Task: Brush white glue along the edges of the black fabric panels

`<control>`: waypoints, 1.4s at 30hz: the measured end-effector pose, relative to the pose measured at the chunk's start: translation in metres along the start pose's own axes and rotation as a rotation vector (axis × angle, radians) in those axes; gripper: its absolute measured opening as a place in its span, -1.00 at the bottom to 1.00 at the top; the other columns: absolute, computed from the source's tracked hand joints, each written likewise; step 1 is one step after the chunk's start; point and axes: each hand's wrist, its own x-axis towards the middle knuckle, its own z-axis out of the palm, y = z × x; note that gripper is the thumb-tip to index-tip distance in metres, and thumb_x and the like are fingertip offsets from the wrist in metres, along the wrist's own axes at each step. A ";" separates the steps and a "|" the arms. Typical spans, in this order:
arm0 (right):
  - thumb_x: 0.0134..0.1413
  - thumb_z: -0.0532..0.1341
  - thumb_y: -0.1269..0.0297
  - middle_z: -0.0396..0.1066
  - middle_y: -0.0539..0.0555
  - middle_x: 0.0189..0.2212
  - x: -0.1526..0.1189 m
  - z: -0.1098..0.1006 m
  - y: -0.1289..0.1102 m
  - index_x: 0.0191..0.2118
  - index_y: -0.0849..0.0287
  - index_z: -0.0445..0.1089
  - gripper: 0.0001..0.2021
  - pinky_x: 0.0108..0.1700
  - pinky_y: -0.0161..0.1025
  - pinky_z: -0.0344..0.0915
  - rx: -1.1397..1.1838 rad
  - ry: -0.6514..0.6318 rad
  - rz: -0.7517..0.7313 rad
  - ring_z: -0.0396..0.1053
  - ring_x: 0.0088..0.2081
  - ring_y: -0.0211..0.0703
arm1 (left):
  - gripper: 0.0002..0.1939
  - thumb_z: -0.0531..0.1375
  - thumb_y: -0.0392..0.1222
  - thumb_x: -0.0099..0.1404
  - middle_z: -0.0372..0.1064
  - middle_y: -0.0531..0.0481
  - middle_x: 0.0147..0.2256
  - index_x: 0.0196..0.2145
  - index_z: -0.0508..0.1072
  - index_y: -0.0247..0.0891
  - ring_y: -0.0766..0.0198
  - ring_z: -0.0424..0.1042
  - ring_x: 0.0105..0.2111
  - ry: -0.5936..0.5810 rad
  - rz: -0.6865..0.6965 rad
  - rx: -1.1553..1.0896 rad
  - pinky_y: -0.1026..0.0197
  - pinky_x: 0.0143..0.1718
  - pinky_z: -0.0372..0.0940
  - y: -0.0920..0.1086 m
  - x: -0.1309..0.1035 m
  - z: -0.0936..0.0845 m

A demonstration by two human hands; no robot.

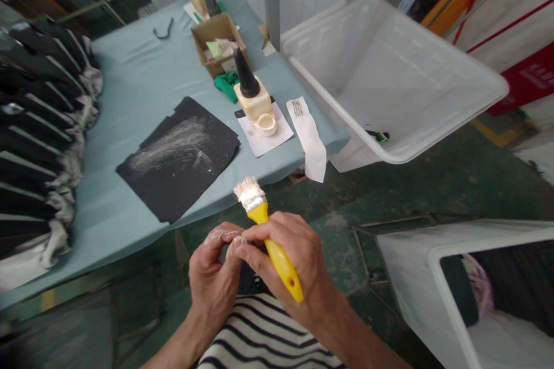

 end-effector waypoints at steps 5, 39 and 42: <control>0.48 0.21 0.14 0.48 -0.03 -0.41 -0.004 0.015 -0.007 -0.29 0.07 0.49 -0.74 -0.28 -0.26 0.39 0.157 0.081 0.177 0.43 -0.42 -0.19 | -0.72 0.26 -0.08 0.47 0.43 0.06 -0.46 -0.42 0.50 -0.17 0.29 0.39 -0.45 0.003 0.080 0.039 0.23 -0.36 0.29 -0.001 0.000 0.000; 0.41 0.15 0.35 0.37 -0.05 -0.39 -0.014 -0.001 0.021 -0.28 0.07 0.35 -0.84 -0.16 -0.19 0.34 -0.001 0.173 -0.006 0.39 -0.31 -0.15 | -0.32 0.11 0.44 0.39 0.48 -0.04 -0.44 -0.41 0.61 -0.26 0.26 0.36 -0.42 -0.103 -0.452 -0.469 0.24 -0.30 0.31 0.010 -0.006 0.005; 0.42 0.18 0.38 0.43 -0.04 -0.38 -0.022 -0.004 0.026 -0.21 0.06 0.39 -0.89 -0.07 -0.15 0.38 -0.082 0.181 -0.109 0.42 -0.29 -0.13 | -0.34 0.23 0.44 0.29 0.49 -0.06 -0.36 -0.31 0.66 -0.30 0.26 0.39 -0.39 -0.150 -0.652 -0.768 0.27 -0.37 0.35 0.015 -0.006 0.000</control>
